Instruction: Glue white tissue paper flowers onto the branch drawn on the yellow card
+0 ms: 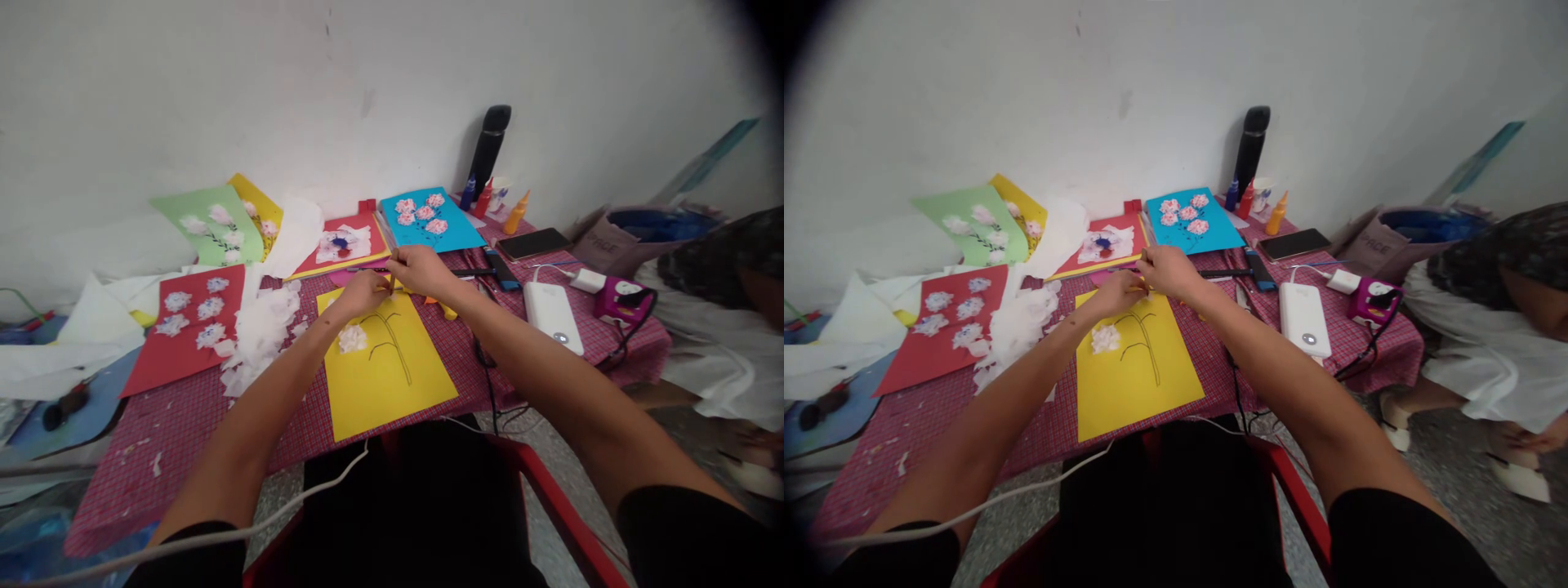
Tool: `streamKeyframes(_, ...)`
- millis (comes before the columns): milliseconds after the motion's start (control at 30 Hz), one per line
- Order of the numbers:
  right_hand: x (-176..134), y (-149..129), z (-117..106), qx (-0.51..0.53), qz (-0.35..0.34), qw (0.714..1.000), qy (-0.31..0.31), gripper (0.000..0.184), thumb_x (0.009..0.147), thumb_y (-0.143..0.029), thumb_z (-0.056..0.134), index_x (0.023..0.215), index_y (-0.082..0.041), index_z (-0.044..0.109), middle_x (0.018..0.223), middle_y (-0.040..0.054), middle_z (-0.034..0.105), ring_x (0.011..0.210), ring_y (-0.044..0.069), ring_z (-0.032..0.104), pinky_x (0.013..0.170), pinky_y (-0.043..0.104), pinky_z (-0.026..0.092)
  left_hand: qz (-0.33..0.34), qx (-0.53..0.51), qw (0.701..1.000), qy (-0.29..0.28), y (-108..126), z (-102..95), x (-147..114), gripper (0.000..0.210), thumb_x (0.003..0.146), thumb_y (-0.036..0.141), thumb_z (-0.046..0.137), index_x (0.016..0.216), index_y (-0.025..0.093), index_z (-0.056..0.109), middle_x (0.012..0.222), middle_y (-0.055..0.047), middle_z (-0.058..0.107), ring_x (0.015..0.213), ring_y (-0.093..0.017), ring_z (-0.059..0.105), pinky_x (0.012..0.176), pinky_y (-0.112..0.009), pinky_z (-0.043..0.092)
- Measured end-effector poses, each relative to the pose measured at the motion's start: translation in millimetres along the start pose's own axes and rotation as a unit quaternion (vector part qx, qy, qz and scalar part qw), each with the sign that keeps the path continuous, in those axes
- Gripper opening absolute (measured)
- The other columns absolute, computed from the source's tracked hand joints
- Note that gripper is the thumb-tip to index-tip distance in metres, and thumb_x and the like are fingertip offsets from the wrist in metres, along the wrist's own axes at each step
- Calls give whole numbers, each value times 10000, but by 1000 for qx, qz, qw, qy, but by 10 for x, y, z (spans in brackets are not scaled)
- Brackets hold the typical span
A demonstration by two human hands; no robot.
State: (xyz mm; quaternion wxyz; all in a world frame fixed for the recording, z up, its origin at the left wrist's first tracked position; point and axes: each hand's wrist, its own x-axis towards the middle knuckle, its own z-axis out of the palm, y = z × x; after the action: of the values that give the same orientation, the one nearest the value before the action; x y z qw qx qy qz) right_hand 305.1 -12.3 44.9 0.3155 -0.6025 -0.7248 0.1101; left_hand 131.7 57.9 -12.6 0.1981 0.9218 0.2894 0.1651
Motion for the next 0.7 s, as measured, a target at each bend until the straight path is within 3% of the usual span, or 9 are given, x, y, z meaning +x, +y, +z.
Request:
streamKeyframes(200,-30,-11,-43,19,3,1000,23,223,887,-249,551,706,-164,650,668,16,628,636,148,502,593,285,283,-31,46,998,4,32,-63,-37,282,851,215,587,1032,161,797,1063,-112,769,1000,-250,688,922,-359,517)
streamKeyframes(333,-148,-73,-161,50,-1,996,75,238,911,-255,555,724,-167,673,663,15,645,624,145,535,601,282,327,-63,31,997,40,106,-302,-215,349,908,261,543,1179,175,747,1223,-105,733,1130,-250,660,1016,-386,497)
streamKeyframes(467,-494,-181,-213,109,-18,984,138,241,954,-301,556,842,-172,726,785,38,717,697,160,617,659,288,421,-128,36,988,82,64,-699,-665,380,917,320,539,1220,184,723,1253,-105,719,1109,-249,665,997,-386,512)
streamKeyframes(600,-1050,-259,22,201,-6,966,163,202,966,-348,593,1003,-212,738,887,41,749,726,170,665,672,307,504,-207,96,967,111,-67,-1076,-1253,340,892,345,543,1113,199,757,1158,-85,755,1048,-255,681,955,-376,513)
streamKeyframes(700,-1400,-275,296,234,-13,958,164,134,949,-301,629,1006,-233,730,893,40,749,717,174,681,674,326,539,-244,135,959,57,-146,-1196,-1580,316,883,374,541,1017,204,771,1058,-87,765,948,-257,688,871,-371,515)
